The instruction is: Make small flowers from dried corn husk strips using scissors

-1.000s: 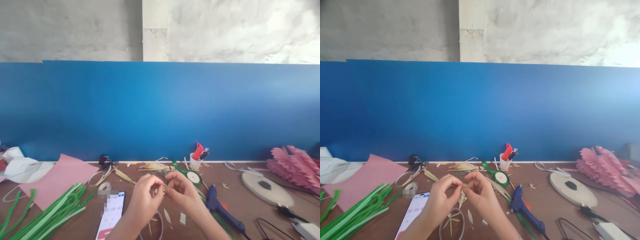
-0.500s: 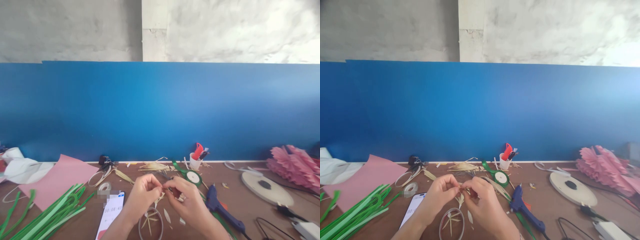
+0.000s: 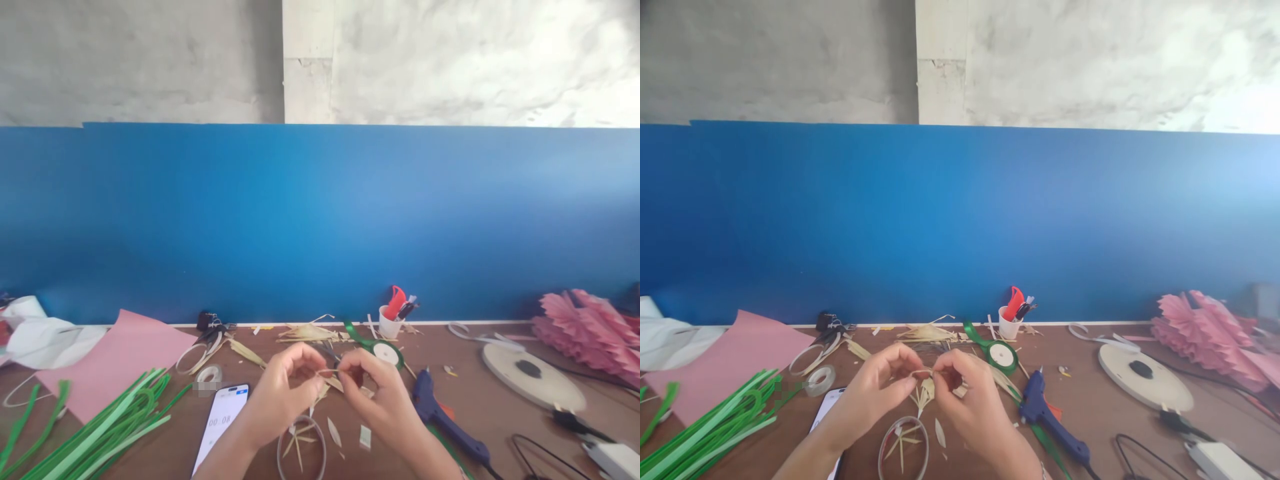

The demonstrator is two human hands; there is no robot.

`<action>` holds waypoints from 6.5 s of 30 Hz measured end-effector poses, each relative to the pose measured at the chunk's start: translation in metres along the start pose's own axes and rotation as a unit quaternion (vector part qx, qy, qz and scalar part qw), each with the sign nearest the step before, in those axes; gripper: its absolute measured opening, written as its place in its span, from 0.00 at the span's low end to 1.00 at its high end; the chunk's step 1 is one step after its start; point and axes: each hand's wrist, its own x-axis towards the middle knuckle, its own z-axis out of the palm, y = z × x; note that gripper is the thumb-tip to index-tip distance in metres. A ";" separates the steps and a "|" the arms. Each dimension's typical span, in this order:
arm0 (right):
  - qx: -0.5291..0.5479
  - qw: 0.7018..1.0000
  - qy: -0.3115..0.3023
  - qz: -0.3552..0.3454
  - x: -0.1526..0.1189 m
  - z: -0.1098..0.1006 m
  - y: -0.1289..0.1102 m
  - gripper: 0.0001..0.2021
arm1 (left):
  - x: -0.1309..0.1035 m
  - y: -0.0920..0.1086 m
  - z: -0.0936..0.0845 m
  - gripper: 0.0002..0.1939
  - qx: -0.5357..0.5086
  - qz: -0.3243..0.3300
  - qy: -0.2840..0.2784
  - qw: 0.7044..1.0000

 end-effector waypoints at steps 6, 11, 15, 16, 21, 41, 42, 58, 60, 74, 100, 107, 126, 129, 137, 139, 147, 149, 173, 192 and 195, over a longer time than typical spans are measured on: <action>-0.022 0.997 -0.009 -0.069 -0.004 0.001 -0.003 0.06 | -0.005 0.001 0.008 0.09 0.108 0.047 0.022 0.993; -0.022 0.999 -0.005 -0.037 -0.006 0.000 -0.006 0.06 | -0.007 -0.008 0.011 0.09 0.200 0.143 0.064 0.967; -0.039 0.998 0.022 -0.033 -0.006 -0.001 -0.010 0.05 | -0.008 -0.009 0.012 0.09 0.243 0.184 0.080 0.949; -0.041 0.998 0.029 -0.032 -0.005 0.000 -0.011 0.05 | -0.009 -0.009 0.012 0.09 0.251 0.194 0.087 0.944; -0.027 0.998 0.048 0.000 -0.004 0.000 -0.015 0.04 | -0.009 -0.008 0.015 0.10 0.266 0.239 0.115 0.927; -0.021 0.998 0.006 -0.060 0.001 -0.017 -0.006 0.08 | -0.010 0.004 0.001 0.09 0.144 0.141 0.093 0.975; -0.024 0.998 0.000 -0.056 0.000 -0.016 -0.006 0.08 | -0.009 0.004 0.001 0.08 0.151 0.136 0.094 0.974; -0.157 0.982 0.010 -0.105 -0.004 -0.009 -0.014 0.08 | -0.015 0.003 0.015 0.11 0.463 0.368 0.161 0.790; -0.170 0.978 0.033 -0.116 -0.006 -0.005 -0.014 0.08 | -0.014 -0.002 0.017 0.11 0.439 0.361 0.183 0.802; 0.358 0.902 0.036 0.238 -0.003 0.034 -0.026 0.21 | -0.004 -0.019 0.049 0.17 -0.412 -0.083 0.158 0.894; -0.088 0.989 -0.023 -0.116 -0.001 -0.016 -0.011 0.11 | 0.000 -0.012 0.021 0.14 0.022 0.020 0.034 0.999; -0.121 0.989 -0.054 -0.063 -0.004 -0.016 -0.012 0.10 | -0.002 -0.014 0.026 0.09 0.184 0.087 0.085 0.975; 0.229 0.967 -0.003 0.112 0.002 -0.002 0.004 0.17 | 0.001 -0.018 0.030 0.21 -0.139 -0.040 -0.051 0.988; 0.233 0.965 0.033 0.114 -0.002 0.006 0.008 0.17 | 0.001 -0.015 0.032 0.19 -0.080 -0.024 -0.029 0.996; 0.189 0.977 0.021 0.099 -0.001 0.009 0.010 0.14 | 0.001 -0.012 0.031 0.11 -0.009 0.011 0.033 0.999; 0.186 0.977 0.013 0.099 0.000 0.008 0.010 0.13 | 0.002 -0.013 0.027 0.10 -0.005 0.020 0.028 0.999; 0.216 0.970 0.017 0.109 0.006 0.016 0.001 0.13 | 0.006 -0.015 0.017 0.12 -0.010 -0.006 0.008 1.000; 0.231 0.965 0.018 0.123 0.012 0.017 -0.005 0.12 | 0.006 -0.013 0.014 0.14 -0.054 -0.020 0.009 0.998; -0.039 0.991 -0.111 0.064 0.007 0.042 0.021 0.06 | 0.019 -0.017 -0.009 0.08 -0.012 0.036 0.152 0.988; -0.007 0.980 -0.157 0.119 0.009 0.045 0.018 0.08 | 0.019 -0.017 -0.012 0.08 0.030 0.054 0.163 0.985; 0.053 0.981 -0.117 0.148 0.017 0.021 0.007 0.08 | 0.015 -0.015 -0.011 0.06 0.077 0.079 0.162 0.981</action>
